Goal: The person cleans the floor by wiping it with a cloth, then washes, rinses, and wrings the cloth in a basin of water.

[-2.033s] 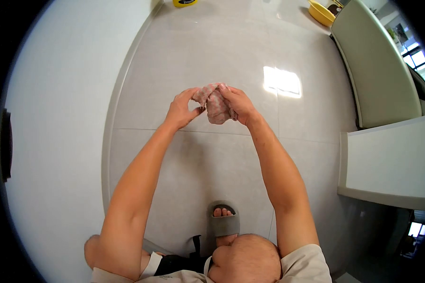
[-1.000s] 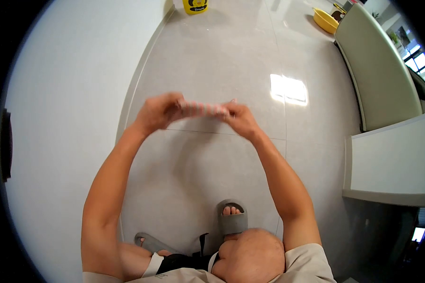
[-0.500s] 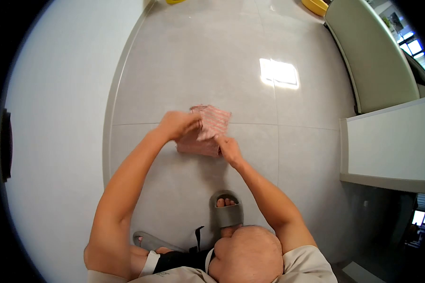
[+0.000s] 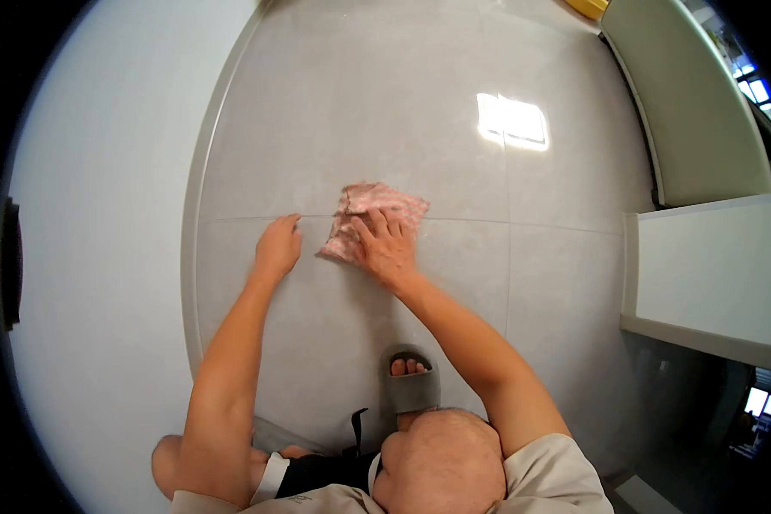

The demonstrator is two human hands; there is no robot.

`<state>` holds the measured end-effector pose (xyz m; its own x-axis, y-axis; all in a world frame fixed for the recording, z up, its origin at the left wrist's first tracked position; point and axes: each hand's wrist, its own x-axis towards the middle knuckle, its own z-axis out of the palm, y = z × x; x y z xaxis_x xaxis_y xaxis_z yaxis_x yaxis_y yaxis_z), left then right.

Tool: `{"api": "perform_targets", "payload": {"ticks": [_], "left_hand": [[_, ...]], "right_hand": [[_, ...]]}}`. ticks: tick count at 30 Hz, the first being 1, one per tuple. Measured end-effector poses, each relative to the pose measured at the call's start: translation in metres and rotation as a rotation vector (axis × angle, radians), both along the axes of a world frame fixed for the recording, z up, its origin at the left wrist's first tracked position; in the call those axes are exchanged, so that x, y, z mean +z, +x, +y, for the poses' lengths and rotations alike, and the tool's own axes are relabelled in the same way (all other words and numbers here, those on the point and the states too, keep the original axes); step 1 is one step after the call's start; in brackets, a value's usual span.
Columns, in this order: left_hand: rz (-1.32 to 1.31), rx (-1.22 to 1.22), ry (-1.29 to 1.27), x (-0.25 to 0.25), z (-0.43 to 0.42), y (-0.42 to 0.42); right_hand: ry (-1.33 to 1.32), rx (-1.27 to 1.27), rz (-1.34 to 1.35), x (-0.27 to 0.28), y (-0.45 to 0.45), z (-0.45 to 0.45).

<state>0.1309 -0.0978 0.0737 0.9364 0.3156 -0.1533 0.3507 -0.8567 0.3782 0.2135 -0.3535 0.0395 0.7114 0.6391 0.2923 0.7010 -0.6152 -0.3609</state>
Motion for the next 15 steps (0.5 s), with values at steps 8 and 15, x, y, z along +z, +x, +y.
{"api": "perform_targets", "payload": {"ticks": [8, 15], "left_hand": [[-0.165, 0.112, 0.145, -0.033, -0.015, 0.016], [-0.225, 0.199, 0.176, -0.086, -0.04, 0.032]], "right_hand": [[-0.164, -0.217, 0.042, -0.017, -0.04, -0.055], [-0.313, -0.543, 0.256, -0.025, -0.044, -0.056]]}}
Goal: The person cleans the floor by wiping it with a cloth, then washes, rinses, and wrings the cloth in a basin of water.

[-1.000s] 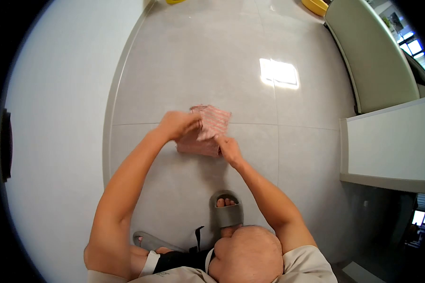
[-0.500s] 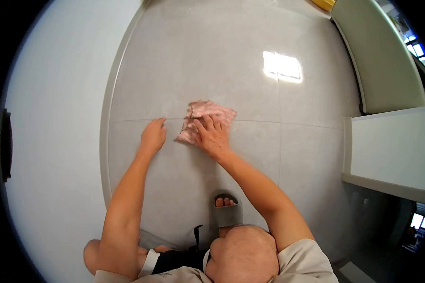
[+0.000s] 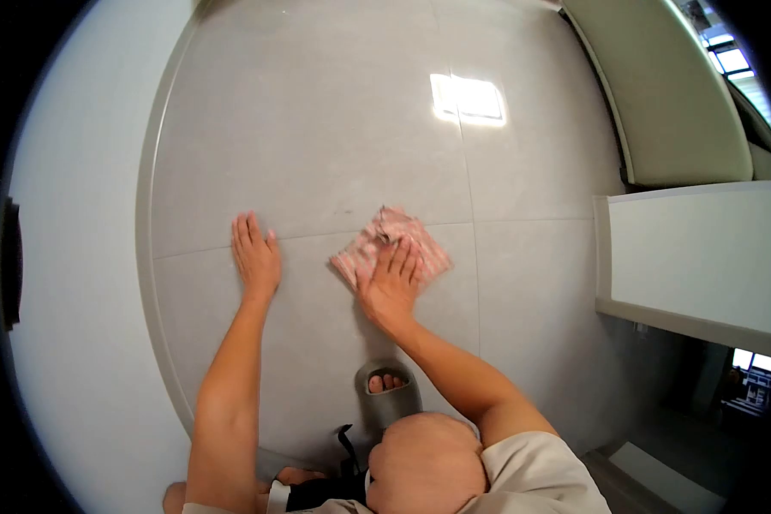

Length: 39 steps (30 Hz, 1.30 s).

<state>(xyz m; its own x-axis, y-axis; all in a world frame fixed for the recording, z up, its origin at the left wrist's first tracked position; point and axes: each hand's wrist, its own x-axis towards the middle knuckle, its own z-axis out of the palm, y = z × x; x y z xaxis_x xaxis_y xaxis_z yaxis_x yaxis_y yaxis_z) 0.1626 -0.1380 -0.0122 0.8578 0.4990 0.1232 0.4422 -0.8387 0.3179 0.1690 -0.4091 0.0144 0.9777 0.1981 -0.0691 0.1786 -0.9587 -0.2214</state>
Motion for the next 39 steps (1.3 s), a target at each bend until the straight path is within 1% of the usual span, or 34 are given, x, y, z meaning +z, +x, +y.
{"api": "perform_targets", "payload": {"ticks": [3, 7, 8, 11, 14, 16, 19, 21, 23, 26, 28, 29, 30, 32, 34, 37, 38, 39], "left_hand": [[0.041, -0.029, 0.066, 0.011, -0.004, 0.011], [0.083, -0.039, 0.08, 0.016, 0.001, 0.013], [0.103, -0.04, 0.074, 0.016, 0.001, 0.011], [0.115, -0.028, 0.008, 0.029, 0.003, 0.016], [0.076, 0.002, 0.014, 0.018, 0.0, 0.024], [0.064, 0.051, 0.04, 0.015, -0.008, 0.032], [0.056, 0.069, 0.08, 0.016, -0.011, 0.036], [0.056, 0.067, 0.11, 0.015, -0.009, 0.036], [0.06, 0.061, 0.144, 0.015, -0.008, 0.037], [0.086, 0.057, 0.12, 0.017, -0.007, 0.035], [0.081, 0.043, 0.089, 0.018, -0.003, 0.034], [0.087, 0.028, 0.072, 0.017, -0.002, 0.031], [0.089, 0.018, 0.059, 0.018, 0.0, 0.03], [0.09, -0.002, 0.033, 0.019, 0.002, 0.029], [0.08, 0.011, 0.05, 0.019, 0.001, 0.032], [0.067, 0.013, 0.104, 0.016, -0.005, 0.035], [0.06, 0.012, 0.128, 0.014, -0.007, 0.034], [0.056, -0.02, 0.114, 0.013, -0.005, 0.035]], "right_hand": [[0.1, 0.002, -0.082, 0.0, 0.066, 0.049], [0.193, 0.107, -0.254, -0.005, 0.153, 0.113], [0.204, 0.127, -0.292, -0.008, 0.161, 0.118], [0.23, 0.16, -0.294, -0.015, 0.148, 0.098], [0.15, 0.097, -0.078, -0.007, 0.096, 0.043], [0.049, 0.0, -0.027, -0.009, 0.06, 0.006], [-0.04, -0.05, 0.005, 0.004, 0.04, -0.019], [-0.016, -0.056, -0.054, 0.002, 0.059, -0.004], [0.032, -0.072, -0.083, -0.002, 0.101, 0.028], [0.118, 0.05, -0.202, -0.003, 0.168, 0.078], [0.163, 0.101, -0.232, -0.006, 0.177, 0.081], [0.182, 0.12, -0.24, -0.008, 0.177, 0.077], [0.149, 0.135, -0.163, -0.001, 0.163, 0.061], [0.099, 0.099, -0.082, 0.001, 0.13, 0.02], [0.017, 0.013, -0.031, -0.004, 0.095, -0.025], [0.004, -0.013, -0.02, 0.009, 0.075, -0.051], [-0.042, -0.01, -0.071, 0.007, 0.077, -0.047], [-0.02, 0.027, -0.092, 0.005, 0.088, -0.038]]}}
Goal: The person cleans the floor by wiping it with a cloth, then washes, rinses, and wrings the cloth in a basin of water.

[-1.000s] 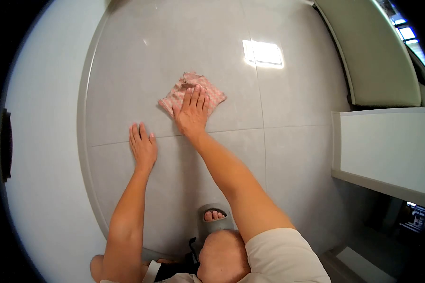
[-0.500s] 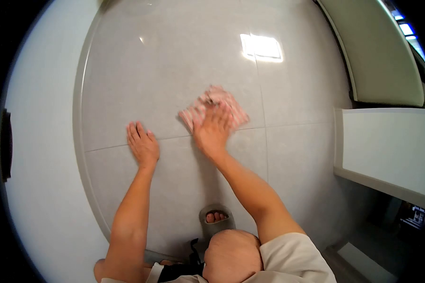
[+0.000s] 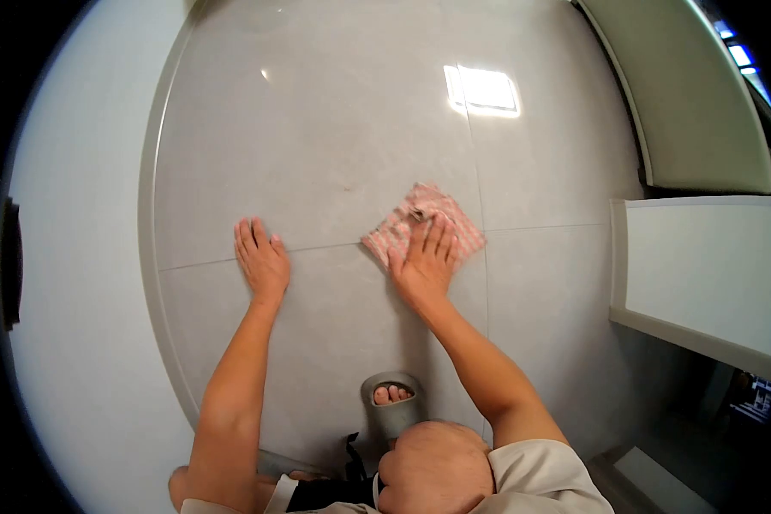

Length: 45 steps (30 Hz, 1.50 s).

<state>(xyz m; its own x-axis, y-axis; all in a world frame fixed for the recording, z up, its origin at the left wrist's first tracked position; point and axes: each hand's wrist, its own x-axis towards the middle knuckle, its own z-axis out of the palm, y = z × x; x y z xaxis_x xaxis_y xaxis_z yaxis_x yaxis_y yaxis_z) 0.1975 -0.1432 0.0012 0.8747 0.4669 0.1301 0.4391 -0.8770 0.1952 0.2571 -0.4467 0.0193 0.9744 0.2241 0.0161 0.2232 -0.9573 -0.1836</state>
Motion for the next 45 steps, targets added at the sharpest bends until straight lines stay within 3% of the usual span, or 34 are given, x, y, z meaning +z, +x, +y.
{"api": "perform_targets", "payload": {"ticks": [5, 8, 12, 16, 18, 22, 26, 32, 37, 41, 45], "left_hand": [[0.015, -0.139, -0.068, 0.019, -0.015, 0.014], [0.033, -0.018, -0.098, 0.015, -0.022, 0.026], [0.011, -0.005, -0.086, 0.01, -0.027, 0.025], [0.052, -0.013, -0.039, 0.008, -0.033, 0.023], [0.049, -0.014, -0.024, 0.01, -0.03, 0.028], [0.039, -0.043, 0.027, 0.003, -0.027, 0.026], [0.023, -0.034, -0.063, 0.0, -0.026, 0.029], [-0.015, -0.055, 0.016, 0.002, -0.041, 0.04], [0.023, -0.044, 0.008, 0.008, -0.04, 0.04], [0.01, -0.041, -0.026, 0.01, -0.042, 0.039], [0.009, -0.052, -0.037, 0.011, -0.039, 0.035]], "right_hand": [[0.108, 0.213, -0.081, -0.004, 0.078, 0.056], [0.131, 0.23, -0.138, -0.005, 0.062, 0.038], [0.028, -0.059, 0.04, -0.003, -0.02, -0.032], [0.041, -0.159, 0.144, -0.001, -0.002, -0.037], [0.1, -0.193, 0.092, -0.007, 0.056, -0.003], [0.194, 0.068, -0.079, -0.021, 0.133, 0.061], [0.204, 0.18, -0.138, -0.023, 0.108, 0.039], [-0.013, -0.149, -0.018, -0.015, 0.045, -0.064], [0.093, -0.246, -0.016, -0.007, 0.145, -0.025], [0.14, 0.048, -0.084, -0.036, 0.205, 0.033], [0.181, 0.188, -0.081, -0.02, 0.166, 0.008]]}}
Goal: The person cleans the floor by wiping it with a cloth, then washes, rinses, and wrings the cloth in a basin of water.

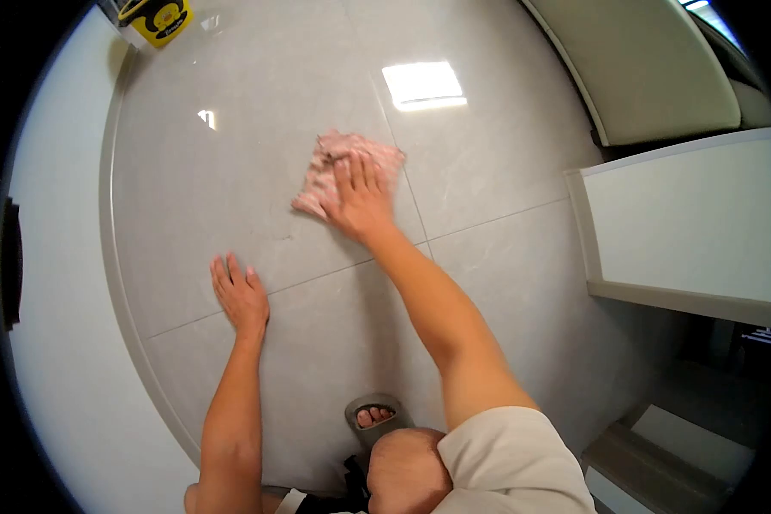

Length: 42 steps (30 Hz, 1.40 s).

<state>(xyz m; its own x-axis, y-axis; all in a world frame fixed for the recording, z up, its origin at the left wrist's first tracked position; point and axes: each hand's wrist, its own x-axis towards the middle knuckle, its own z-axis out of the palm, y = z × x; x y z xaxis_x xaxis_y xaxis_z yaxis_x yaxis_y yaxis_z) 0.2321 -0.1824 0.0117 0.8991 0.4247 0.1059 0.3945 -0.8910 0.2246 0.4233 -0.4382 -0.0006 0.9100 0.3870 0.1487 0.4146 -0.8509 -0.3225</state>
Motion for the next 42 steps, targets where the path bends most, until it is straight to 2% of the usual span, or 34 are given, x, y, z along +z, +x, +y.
{"api": "perform_targets", "payload": {"ticks": [3, 6, 9, 12, 15, 17, 19, 22, 25, 26, 29, 31, 35, 39, 42], "left_hand": [[0.007, 0.014, -0.004, 0.001, -0.004, 0.005], [0.028, 0.017, 0.025, -0.005, -0.001, 0.001], [0.058, 0.021, 0.025, 0.002, 0.002, 0.002], [0.058, 0.0, 0.006, -0.002, 0.004, 0.0], [0.023, -0.023, -0.004, -0.002, 0.007, -0.005], [0.002, -0.028, -0.009, -0.002, 0.006, -0.002], [-0.002, -0.031, -0.023, 0.002, 0.004, 0.0], [0.006, -0.051, -0.1, 0.003, 0.009, -0.006], [-0.009, -0.076, -0.128, 0.005, 0.015, -0.008], [-0.017, -0.082, -0.127, 0.004, 0.015, -0.008], [-0.017, -0.063, -0.114, 0.001, 0.014, -0.006], [-0.018, -0.056, -0.098, 0.005, 0.012, -0.002], [0.057, -0.062, -0.166, 0.021, 0.02, -0.003], [0.043, -0.149, -0.159, 0.023, 0.047, -0.012], [-0.043, -0.214, -0.105, 0.008, 0.051, -0.017]], "right_hand": [[-0.183, -0.186, 0.003, 0.006, -0.047, -0.061], [-0.223, -0.337, -0.047, 0.003, -0.041, -0.09], [-0.164, -0.251, -0.011, -0.001, 0.036, -0.046], [-0.146, -0.082, 0.008, -0.001, 0.057, -0.018], [-0.122, -0.214, 0.05, 0.002, 0.005, -0.039], [-0.181, -0.215, -0.006, -0.002, -0.051, -0.055], [-0.165, -0.171, 0.051, 0.008, -0.109, -0.064], [-0.298, 0.032, 0.196, 0.081, -0.137, -0.064], [-0.15, 0.448, -0.116, 0.053, -0.103, -0.082], [-0.12, 0.556, -0.026, 0.042, -0.089, -0.079], [-0.153, 0.597, -0.014, 0.034, -0.048, -0.034], [-0.152, 0.496, -0.112, 0.019, -0.006, 0.003], [-0.112, 0.382, -0.133, 0.006, 0.07, 0.048], [-0.103, 0.47, -0.09, 0.014, 0.024, -0.001], [-0.096, 0.667, -0.002, 0.031, -0.047, -0.038]]}}
